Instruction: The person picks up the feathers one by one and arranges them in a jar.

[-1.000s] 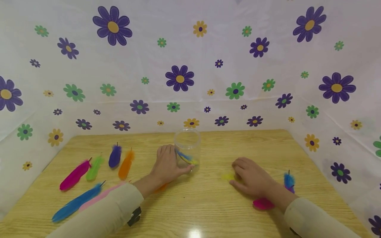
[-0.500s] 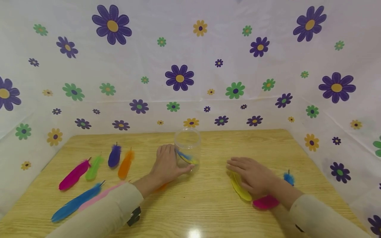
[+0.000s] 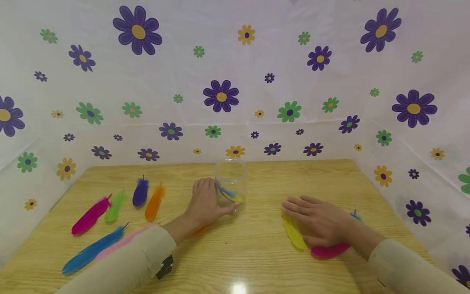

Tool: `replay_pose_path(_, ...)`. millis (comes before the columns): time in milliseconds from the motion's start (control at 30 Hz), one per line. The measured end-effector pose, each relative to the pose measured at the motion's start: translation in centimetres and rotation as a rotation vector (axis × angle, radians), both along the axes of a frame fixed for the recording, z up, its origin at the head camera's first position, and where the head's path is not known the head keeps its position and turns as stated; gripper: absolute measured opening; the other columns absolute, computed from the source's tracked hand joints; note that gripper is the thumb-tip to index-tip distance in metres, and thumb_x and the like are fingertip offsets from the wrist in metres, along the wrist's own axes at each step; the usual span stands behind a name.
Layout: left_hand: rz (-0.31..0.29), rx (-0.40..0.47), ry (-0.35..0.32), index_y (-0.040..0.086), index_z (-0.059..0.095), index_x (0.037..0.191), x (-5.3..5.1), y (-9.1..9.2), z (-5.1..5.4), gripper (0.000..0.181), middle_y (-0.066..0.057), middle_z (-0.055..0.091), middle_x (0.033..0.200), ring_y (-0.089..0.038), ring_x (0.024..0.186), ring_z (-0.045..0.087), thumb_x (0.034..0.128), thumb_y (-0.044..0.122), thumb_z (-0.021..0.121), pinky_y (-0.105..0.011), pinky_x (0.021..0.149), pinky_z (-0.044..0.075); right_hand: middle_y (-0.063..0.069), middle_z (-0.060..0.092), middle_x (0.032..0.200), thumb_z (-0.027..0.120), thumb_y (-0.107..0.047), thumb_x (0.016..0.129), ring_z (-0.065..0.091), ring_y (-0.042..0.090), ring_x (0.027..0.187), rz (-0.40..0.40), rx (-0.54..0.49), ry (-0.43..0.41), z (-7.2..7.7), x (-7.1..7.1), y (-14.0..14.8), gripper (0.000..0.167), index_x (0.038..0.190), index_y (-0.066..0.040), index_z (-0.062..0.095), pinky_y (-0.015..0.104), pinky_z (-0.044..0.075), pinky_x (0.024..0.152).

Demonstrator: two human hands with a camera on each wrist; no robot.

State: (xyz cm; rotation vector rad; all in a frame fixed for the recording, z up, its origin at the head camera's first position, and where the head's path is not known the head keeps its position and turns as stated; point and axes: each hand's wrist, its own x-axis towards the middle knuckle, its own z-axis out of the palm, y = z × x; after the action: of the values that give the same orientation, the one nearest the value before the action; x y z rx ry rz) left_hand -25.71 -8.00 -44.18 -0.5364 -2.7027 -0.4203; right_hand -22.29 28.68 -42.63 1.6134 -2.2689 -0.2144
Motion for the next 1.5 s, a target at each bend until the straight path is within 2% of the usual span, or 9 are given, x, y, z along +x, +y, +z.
replay_pose_path(167, 0.002, -0.008, -0.005, -0.004, 0.051, 0.126, 0.0, -0.2, -0.1, 0.095, -0.012, 0.056, 0.106, -0.028, 0.101, 0.045, 0.0768, 0.076, 0.062, -0.045, 0.101, 0.033, 0.017, 0.045, 0.153, 0.058, -0.05, 0.095, 0.044, 0.034, 0.14, 0.012, -0.02, -0.054, -0.8, 0.0, -0.7, 0.075, 0.149, 0.0, 0.043, 0.031, 0.008, 0.125)
replay_pose_path(300, -0.006, -0.004, 0.006, -0.004, 0.051, 0.126, 0.0, -0.1, -0.2, 0.095, -0.012, 0.056, 0.106, -0.028, 0.1, 0.045, 0.0769, 0.076, 0.062, -0.045, 0.099, 0.034, 0.018, 0.044, 0.153, 0.057, -0.058, 0.094, 0.043, 0.034, 0.14, -0.013, -0.052, -0.06, -1.4, 0.6, -1.6, 0.083, 0.149, 0.001, 0.041, 0.029, 0.005, 0.125)
replay_pose_path(500, -0.005, -0.012, 0.019, -0.004, 0.052, 0.124, 0.0, -0.1, -0.2, 0.093, -0.012, 0.056, 0.104, -0.028, 0.099, 0.045, 0.0772, 0.075, 0.063, -0.044, 0.098, 0.034, 0.02, 0.035, 0.158, 0.056, -0.064, 0.091, 0.037, 0.037, 0.144, -0.187, -0.087, -0.112, -2.1, 2.2, -3.3, 0.093, 0.151, 0.003, 0.036, 0.025, -0.002, 0.124)
replay_pose_path(733, -0.007, -0.003, 0.009, -0.005, 0.051, 0.125, 0.1, 0.0, -0.1, 0.093, -0.012, 0.055, 0.105, -0.028, 0.099, 0.045, 0.0772, 0.074, 0.064, -0.045, 0.098, 0.034, 0.022, 0.027, 0.161, 0.047, -0.069, 0.093, 0.03, 0.039, 0.148, -0.356, -0.045, -0.124, -2.6, 3.4, -4.9, 0.095, 0.153, 0.004, 0.031, 0.027, -0.011, 0.122)
replay_pose_path(800, -0.009, 0.004, 0.009, -0.005, 0.051, 0.126, 0.1, 0.0, -0.1, 0.093, -0.013, 0.055, 0.105, -0.029, 0.099, 0.045, 0.0771, 0.073, 0.064, -0.045, 0.098, 0.034, 0.023, 0.027, 0.161, 0.047, -0.068, 0.094, 0.029, 0.039, 0.148, -0.4, -0.056, -0.137, -2.6, 3.7, -5.2, 0.094, 0.153, 0.004, 0.032, 0.033, -0.005, 0.125)
replay_pose_path(867, -0.007, 0.003, 0.011, -0.005, 0.051, 0.126, 0.1, 0.0, -0.1, 0.093, -0.013, 0.055, 0.105, -0.029, 0.099, 0.045, 0.0769, 0.073, 0.065, -0.045, 0.098, 0.034, 0.023, 0.027, 0.161, 0.045, -0.068, 0.095, 0.027, 0.039, 0.149, -0.452, -0.07, -0.162, -2.6, 3.9, -5.7, 0.093, 0.152, 0.005, 0.033, 0.043, 0.006, 0.126)
replay_pose_path(1000, -0.002, -0.005, 0.015, -0.005, 0.051, 0.125, 0.1, 0.0, -0.1, 0.093, -0.012, 0.055, 0.105, -0.028, 0.099, 0.045, 0.0769, 0.074, 0.064, -0.045, 0.098, 0.034, 0.025, 0.025, 0.161, 0.041, -0.064, 0.099, 0.023, 0.041, 0.15, -0.578, -0.11, -0.284, -2.8, 4.5, -6.6, 0.089, 0.153, 0.006, 0.03, 0.058, 0.024, 0.118)
replay_pose_path(1167, -0.004, -0.01, 0.018, -0.005, 0.051, 0.126, 0.1, 0.0, 0.0, 0.094, -0.012, 0.055, 0.105, -0.028, 0.1, 0.045, 0.0772, 0.074, 0.064, -0.045, 0.098, 0.034, 0.029, 0.022, 0.161, 0.038, -0.053, 0.104, 0.021, 0.044, 0.149, -0.667, -0.195, -0.408, -3.1, 5.1, -7.5, 0.08, 0.152, 0.01, 0.026, 0.061, 0.025, 0.116)
replay_pose_path(1500, -0.007, -0.001, 0.016, -0.005, 0.051, 0.126, 0.1, 0.0, -0.1, 0.094, -0.013, 0.056, 0.106, -0.028, 0.099, 0.045, 0.0771, 0.074, 0.064, -0.045, 0.099, 0.034, 0.03, 0.024, 0.159, 0.042, -0.034, 0.107, 0.022, 0.045, 0.149, -0.701, -0.228, -0.416, -3.6, 5.0, -7.9, 0.065, 0.15, 0.013, 0.028, 0.063, 0.022, 0.117)
